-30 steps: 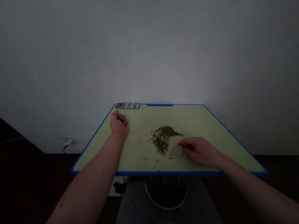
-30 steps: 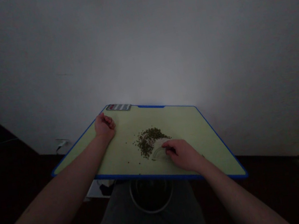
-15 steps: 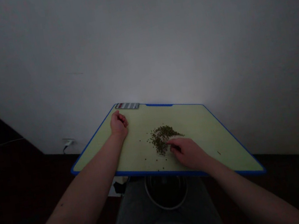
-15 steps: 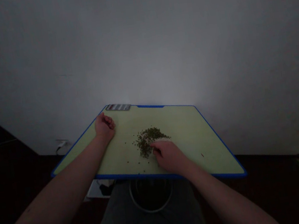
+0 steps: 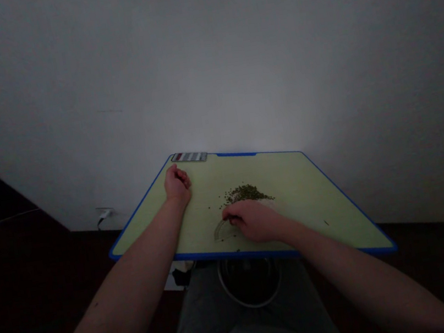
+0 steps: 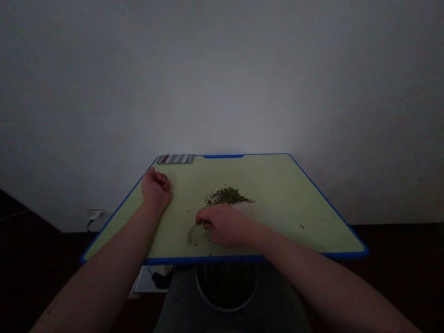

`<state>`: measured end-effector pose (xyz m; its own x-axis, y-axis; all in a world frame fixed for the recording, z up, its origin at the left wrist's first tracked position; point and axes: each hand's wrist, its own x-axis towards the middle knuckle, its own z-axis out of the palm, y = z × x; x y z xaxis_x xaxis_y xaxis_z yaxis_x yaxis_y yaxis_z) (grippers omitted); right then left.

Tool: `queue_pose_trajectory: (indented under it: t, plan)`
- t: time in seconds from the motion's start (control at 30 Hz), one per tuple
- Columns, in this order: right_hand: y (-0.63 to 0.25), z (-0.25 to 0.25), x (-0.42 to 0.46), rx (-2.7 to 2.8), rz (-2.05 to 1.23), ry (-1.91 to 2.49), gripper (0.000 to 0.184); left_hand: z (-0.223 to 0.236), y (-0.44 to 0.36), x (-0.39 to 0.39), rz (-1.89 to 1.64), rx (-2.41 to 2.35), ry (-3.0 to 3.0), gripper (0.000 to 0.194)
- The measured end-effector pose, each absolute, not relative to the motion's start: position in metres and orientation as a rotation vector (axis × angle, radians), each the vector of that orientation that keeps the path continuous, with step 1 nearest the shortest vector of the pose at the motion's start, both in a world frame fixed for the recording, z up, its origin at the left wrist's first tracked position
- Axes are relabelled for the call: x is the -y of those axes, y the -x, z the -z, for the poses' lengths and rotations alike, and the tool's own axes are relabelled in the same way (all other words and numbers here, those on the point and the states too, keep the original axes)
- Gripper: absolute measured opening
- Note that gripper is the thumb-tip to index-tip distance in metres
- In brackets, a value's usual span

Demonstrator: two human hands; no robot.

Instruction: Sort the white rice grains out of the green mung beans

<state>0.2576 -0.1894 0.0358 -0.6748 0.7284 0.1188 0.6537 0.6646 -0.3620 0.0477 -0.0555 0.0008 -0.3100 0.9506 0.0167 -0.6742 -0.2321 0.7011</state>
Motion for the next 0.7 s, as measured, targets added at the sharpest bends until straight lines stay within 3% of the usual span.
queue_pose_trajectory:
  t: [0.7]
  plan:
    - [-0.303,-0.03,0.208,2.51,-0.617,1.265,0.026,-0.001,-0.048,0.055,-1.785,-0.717,-0.567,0.032]
